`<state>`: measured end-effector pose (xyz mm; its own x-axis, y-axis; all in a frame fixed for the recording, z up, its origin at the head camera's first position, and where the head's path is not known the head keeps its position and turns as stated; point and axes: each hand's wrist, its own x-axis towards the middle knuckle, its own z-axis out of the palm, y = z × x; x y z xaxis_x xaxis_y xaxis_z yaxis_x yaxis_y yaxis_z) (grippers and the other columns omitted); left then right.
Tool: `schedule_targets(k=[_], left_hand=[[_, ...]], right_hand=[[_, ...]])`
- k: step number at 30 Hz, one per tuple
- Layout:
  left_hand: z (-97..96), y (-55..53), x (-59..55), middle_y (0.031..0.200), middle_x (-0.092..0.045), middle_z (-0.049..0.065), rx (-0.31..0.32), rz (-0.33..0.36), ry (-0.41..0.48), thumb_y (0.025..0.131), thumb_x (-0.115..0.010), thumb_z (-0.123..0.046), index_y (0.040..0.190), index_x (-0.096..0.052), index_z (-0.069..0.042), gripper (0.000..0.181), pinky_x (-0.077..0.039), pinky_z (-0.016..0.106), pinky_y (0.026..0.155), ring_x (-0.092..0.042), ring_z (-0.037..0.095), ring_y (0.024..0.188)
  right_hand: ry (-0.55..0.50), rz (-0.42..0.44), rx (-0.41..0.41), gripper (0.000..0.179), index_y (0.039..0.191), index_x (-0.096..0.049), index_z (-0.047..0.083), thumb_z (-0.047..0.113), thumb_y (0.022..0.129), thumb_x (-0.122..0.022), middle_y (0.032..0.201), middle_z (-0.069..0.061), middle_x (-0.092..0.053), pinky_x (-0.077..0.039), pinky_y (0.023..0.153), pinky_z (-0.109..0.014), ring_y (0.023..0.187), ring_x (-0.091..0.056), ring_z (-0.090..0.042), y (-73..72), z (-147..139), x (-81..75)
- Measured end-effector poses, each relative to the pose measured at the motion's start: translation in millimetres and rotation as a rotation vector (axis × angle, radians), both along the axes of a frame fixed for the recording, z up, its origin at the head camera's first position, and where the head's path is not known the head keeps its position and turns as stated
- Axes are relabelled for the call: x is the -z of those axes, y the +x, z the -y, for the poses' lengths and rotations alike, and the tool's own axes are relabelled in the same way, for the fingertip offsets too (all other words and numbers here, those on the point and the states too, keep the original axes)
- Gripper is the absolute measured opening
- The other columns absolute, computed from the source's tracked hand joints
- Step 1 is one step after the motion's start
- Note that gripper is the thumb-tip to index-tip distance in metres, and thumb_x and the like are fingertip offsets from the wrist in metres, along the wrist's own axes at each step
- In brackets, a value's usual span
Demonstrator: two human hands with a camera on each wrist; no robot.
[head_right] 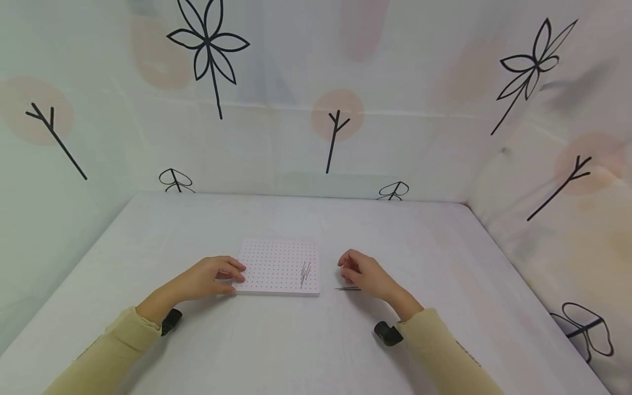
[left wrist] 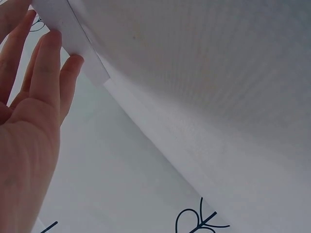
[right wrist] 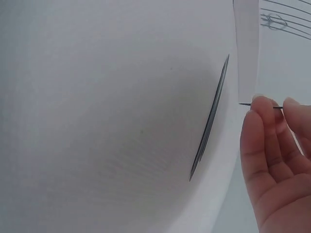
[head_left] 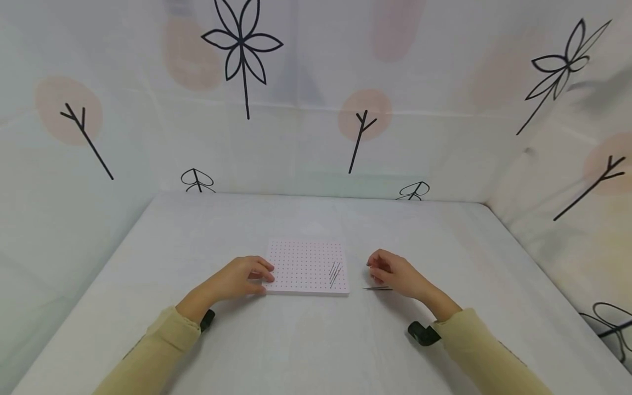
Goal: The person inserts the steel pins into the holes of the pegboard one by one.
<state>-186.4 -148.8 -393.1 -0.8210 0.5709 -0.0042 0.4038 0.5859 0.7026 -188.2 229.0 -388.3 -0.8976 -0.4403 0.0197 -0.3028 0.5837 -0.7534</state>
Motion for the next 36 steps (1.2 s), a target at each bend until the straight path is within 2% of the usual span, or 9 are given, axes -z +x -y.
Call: schedule_targets(k=[8, 23, 36], left_hand=[[0.4, 0.7, -1.0, 0.114, -0.058, 0.005, 0.004, -0.007, 0.003, 0.077, -0.074, -0.001, 0.092, -0.071, -0.007, 0.017, -0.049, 0.03, 0.09, -0.056, 0.024, 0.108], [-1.0, -0.1, -1.6, 0.114, -0.058, 0.004, -0.009, -0.004, -0.016, 0.077, -0.074, -0.002, 0.093, -0.071, -0.008, 0.017, -0.049, 0.033, 0.09, -0.056, 0.024, 0.108], [-0.8, 0.2, -1.1, 0.113, -0.058, 0.004, -0.004, -0.018, -0.017, 0.077, -0.074, -0.002, 0.093, -0.071, -0.008, 0.018, -0.049, 0.033, 0.09, -0.056, 0.024, 0.107]], right_hand=[[-0.053, -0.031, 0.018, 0.011, 0.097, -0.056, -0.001, 0.003, 0.089, -0.061, 0.082, -0.006, -0.059, -0.055, 0.066, -0.027, 0.073, -0.059, -0.018, -2.0, 3.5, 0.7], [-0.072, -0.052, 0.037, 0.012, 0.096, -0.058, 0.002, 0.006, 0.087, -0.065, 0.084, -0.004, -0.062, -0.055, 0.067, -0.026, 0.076, -0.062, -0.019, -0.4, 12.5, -3.6], [-0.101, -0.061, 0.017, 0.012, 0.095, -0.058, 0.002, 0.006, 0.086, -0.066, 0.085, -0.005, -0.064, -0.055, 0.068, -0.025, 0.077, -0.064, -0.022, -0.2, 19.8, -4.7]])
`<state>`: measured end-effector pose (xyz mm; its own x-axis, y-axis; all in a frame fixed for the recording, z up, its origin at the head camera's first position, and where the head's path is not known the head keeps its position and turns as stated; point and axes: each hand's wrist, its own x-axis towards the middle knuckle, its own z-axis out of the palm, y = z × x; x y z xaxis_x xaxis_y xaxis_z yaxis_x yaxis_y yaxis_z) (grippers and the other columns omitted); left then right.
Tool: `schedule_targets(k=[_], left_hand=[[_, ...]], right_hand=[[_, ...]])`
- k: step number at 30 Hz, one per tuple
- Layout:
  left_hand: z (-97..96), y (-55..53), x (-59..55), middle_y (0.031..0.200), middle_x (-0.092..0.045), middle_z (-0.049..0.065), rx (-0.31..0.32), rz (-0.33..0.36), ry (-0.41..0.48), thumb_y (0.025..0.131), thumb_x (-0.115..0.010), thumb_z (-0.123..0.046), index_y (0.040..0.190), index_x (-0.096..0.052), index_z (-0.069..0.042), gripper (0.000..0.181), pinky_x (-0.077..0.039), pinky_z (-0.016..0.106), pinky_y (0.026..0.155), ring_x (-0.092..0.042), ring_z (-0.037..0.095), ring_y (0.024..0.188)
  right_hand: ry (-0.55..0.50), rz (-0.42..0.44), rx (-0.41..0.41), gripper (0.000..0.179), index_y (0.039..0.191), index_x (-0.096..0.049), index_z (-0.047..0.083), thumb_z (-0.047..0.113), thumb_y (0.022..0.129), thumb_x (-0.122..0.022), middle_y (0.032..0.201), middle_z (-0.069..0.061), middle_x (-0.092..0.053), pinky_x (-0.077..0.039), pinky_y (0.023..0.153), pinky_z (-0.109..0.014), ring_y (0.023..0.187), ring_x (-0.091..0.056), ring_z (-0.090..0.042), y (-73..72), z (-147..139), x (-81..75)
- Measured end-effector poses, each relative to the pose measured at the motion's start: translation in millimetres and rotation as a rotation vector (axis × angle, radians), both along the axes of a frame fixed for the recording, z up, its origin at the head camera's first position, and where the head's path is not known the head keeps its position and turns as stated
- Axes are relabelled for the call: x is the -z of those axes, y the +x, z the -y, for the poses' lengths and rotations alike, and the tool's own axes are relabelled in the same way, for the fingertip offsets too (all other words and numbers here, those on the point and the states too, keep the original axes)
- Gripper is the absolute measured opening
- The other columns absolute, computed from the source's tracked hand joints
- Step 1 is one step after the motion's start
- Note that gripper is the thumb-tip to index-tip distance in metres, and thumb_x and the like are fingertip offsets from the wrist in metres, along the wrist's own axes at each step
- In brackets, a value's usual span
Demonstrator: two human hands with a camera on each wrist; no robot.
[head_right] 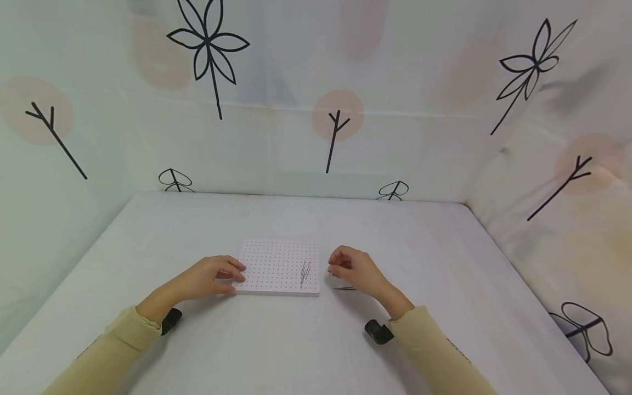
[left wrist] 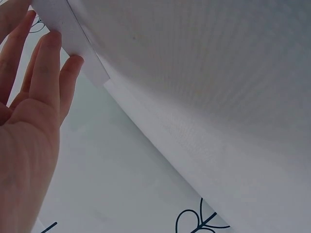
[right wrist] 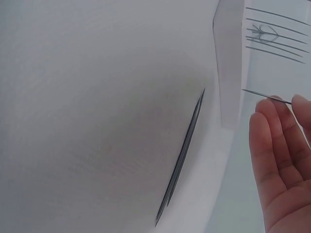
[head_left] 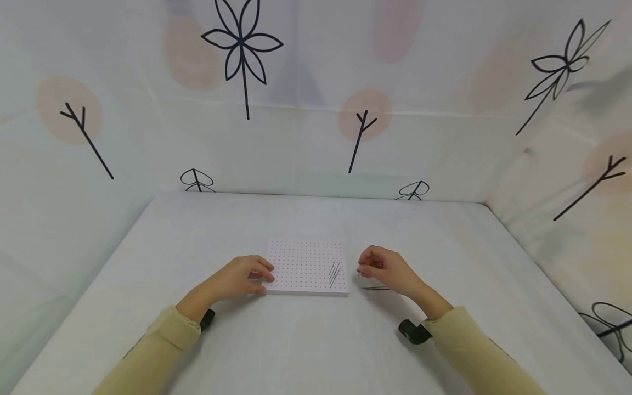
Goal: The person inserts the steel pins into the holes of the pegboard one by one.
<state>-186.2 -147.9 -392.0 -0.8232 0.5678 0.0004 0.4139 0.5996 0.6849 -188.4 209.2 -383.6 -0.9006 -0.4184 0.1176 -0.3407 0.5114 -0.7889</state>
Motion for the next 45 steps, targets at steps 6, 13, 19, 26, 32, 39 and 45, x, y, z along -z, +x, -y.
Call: schedule_targets(k=[6, 13, 19, 26, 32, 39, 45], left_hand=[[0.3, -0.1, 0.1, 0.114, -0.058, 0.004, 0.002, 0.003, 0.006, 0.077, -0.074, -0.002, 0.093, -0.071, -0.008, 0.018, -0.049, 0.033, 0.09, -0.056, 0.024, 0.107], [0.3, -0.1, -0.2, 0.114, -0.058, 0.003, -0.005, 0.01, 0.005, 0.077, -0.074, -0.002, 0.092, -0.071, -0.009, 0.017, -0.049, 0.033, 0.09, -0.056, 0.024, 0.108], [0.5, -0.1, -0.4, 0.113, -0.058, 0.003, -0.002, -0.004, -0.005, 0.077, -0.074, -0.003, 0.092, -0.072, -0.01, 0.017, -0.049, 0.033, 0.09, -0.056, 0.024, 0.107], [1.1, 0.3, -1.0, 0.114, -0.058, 0.004, -0.006, 0.011, -0.003, 0.077, -0.074, -0.002, 0.092, -0.071, -0.009, 0.017, -0.049, 0.034, 0.09, -0.056, 0.024, 0.107], [1.4, 0.1, -0.1, 0.114, -0.058, 0.004, 0.007, 0.004, -0.001, 0.077, -0.074, -0.002, 0.093, -0.071, -0.009, 0.017, -0.049, 0.032, 0.09, -0.056, 0.024, 0.107], [1.8, -0.1, 0.7, 0.113, -0.058, 0.004, 0.013, -0.007, 0.002, 0.077, -0.074, -0.002, 0.092, -0.071, -0.009, 0.017, -0.049, 0.031, 0.089, -0.057, 0.024, 0.106], [1.5, -1.0, 1.1, 0.114, -0.058, 0.004, 0.011, 0.0, 0.001, 0.077, -0.074, -0.002, 0.092, -0.071, -0.009, 0.017, -0.049, 0.032, 0.09, -0.056, 0.024, 0.107]], right_hand=[[-0.025, 0.016, -0.02, 0.012, 0.094, -0.057, 0.001, 0.005, 0.086, -0.065, 0.086, -0.007, -0.064, -0.056, 0.069, -0.028, 0.078, -0.064, -0.027, 0.6, 4.2, -2.0], [-0.038, 0.022, -0.022, 0.012, 0.093, -0.057, 0.002, 0.006, 0.086, -0.066, 0.085, -0.008, -0.064, -0.056, 0.069, -0.033, 0.077, -0.064, -0.028, 0.8, 9.0, -2.5], [-0.049, 0.028, -0.025, 0.012, 0.093, -0.057, 0.001, 0.005, 0.085, -0.066, 0.085, -0.008, -0.064, -0.056, 0.069, -0.032, 0.078, -0.064, -0.027, 1.9, 13.7, -3.2], [-0.052, 0.023, -0.035, 0.012, 0.093, -0.058, 0.003, 0.007, 0.085, -0.067, 0.084, -0.006, -0.064, -0.056, 0.068, -0.027, 0.077, -0.063, -0.021, 0.9, 18.5, -0.9], [-0.044, 0.006, -0.037, 0.012, 0.091, -0.058, 0.004, 0.007, 0.085, -0.068, 0.082, -0.004, -0.064, -0.055, 0.066, -0.025, 0.075, -0.062, -0.017, 2.0, 21.4, -0.5], [-0.048, 0.038, -0.027, 0.011, 0.089, -0.059, 0.004, 0.004, 0.084, -0.068, 0.082, -0.005, -0.065, -0.056, 0.066, -0.028, 0.075, -0.062, -0.017, 4.6, 28.7, -3.0], [-0.045, 0.033, -0.031, 0.009, 0.088, -0.058, -0.001, -0.003, 0.083, -0.065, 0.082, -0.011, -0.065, -0.056, 0.063, -0.035, 0.073, -0.061, -0.023, 12.9, 37.1, -16.1]])
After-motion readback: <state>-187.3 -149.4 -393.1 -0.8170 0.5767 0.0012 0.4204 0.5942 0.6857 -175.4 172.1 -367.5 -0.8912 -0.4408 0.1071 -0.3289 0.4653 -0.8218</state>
